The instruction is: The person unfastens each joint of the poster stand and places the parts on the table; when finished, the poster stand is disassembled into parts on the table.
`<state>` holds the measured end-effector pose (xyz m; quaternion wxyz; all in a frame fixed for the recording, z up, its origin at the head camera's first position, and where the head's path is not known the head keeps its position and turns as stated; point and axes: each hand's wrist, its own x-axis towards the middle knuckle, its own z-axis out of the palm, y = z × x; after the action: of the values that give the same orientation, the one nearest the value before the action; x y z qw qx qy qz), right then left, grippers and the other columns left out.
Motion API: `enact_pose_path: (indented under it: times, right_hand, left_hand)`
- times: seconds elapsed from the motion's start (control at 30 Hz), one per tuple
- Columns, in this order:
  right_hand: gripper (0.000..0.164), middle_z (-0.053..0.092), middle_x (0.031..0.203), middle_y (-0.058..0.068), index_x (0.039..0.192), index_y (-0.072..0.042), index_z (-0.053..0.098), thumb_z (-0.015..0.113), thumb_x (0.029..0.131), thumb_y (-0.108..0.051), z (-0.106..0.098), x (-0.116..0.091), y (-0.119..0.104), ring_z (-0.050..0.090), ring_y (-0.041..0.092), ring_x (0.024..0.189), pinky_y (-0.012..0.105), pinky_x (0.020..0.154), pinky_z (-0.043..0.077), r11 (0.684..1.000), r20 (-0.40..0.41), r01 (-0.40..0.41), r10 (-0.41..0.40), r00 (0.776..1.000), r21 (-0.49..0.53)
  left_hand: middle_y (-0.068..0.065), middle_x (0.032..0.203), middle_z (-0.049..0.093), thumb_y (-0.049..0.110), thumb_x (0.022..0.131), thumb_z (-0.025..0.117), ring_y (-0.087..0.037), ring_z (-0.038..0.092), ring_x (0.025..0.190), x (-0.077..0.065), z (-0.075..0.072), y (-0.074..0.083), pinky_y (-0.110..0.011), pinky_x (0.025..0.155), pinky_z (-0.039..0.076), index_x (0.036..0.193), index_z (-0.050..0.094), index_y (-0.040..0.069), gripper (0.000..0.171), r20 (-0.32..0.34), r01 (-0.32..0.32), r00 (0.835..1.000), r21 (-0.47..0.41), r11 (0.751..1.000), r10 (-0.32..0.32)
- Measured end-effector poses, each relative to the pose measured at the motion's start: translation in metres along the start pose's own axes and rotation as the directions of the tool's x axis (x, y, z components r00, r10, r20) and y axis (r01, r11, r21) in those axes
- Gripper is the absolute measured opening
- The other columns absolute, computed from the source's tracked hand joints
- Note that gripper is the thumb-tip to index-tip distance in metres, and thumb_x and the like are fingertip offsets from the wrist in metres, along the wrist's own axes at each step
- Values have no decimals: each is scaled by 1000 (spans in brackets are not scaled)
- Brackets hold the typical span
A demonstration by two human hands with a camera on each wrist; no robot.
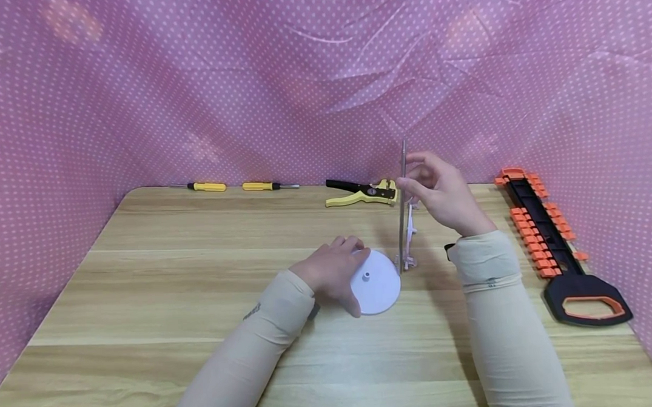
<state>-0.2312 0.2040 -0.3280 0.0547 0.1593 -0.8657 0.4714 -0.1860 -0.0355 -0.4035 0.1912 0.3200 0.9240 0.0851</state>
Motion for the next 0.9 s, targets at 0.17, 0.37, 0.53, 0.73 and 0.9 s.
enact_pose_path:
  times: [0.17, 0.37, 0.53, 0.73, 0.9]
  right_hand:
    - [43, 76, 108, 19, 142, -5, 59, 72, 103, -19, 1, 3, 7, 70, 7, 79, 24, 73, 61, 1000, -10, -12, 12, 1000, -10]
    - [45, 75, 108, 21, 144, -3, 57, 72, 103, -17, 3, 6, 16, 69, 9, 78, 22, 72, 60, 999, -7, -45, 45, 999, 10]
    - [47, 76, 103, 14, 146, -4, 55, 72, 103, -16, 4, 9, 22, 69, 12, 77, 23, 70, 61, 997, -12, -75, 76, 997, 27]
    - [46, 75, 95, -1, 144, -3, 56, 72, 102, -13, 5, 10, 27, 69, 11, 76, 23, 70, 61, 993, -24, -96, 98, 995, 65]
    - [51, 75, 102, 10, 146, -3, 53, 73, 99, -6, 5, 12, 29, 72, 9, 80, 29, 77, 66, 990, -6, -112, 113, 994, 90]
  left_hand:
    - [-5, 167, 37, 52, 64, 100, -27, 36, 151, 0, 0, 0, -47, 124, 40, 165, 38, 14, 124, 4, 3, 1000, -2, 1000, -3]
    - [-5, 166, 37, 52, 64, 100, -27, 36, 151, 0, 0, 0, -47, 124, 40, 165, 38, 14, 124, -2, -2, 1000, 5, 1000, 2]
    - [-5, 166, 38, 51, 64, 101, -26, 36, 150, -1, 0, 0, -47, 124, 40, 165, 39, 14, 124, -5, 1, 1000, -3, 1000, -1]
    - [-5, 166, 38, 50, 63, 101, -27, 37, 150, -1, 0, 1, -48, 124, 40, 164, 39, 14, 124, -2, 6, 1000, -10, 1000, -6]
    - [-6, 166, 37, 51, 64, 101, -27, 36, 150, -1, 0, 1, -48, 124, 40, 165, 39, 13, 124, -7, 2, 1000, -3, 1000, -2]
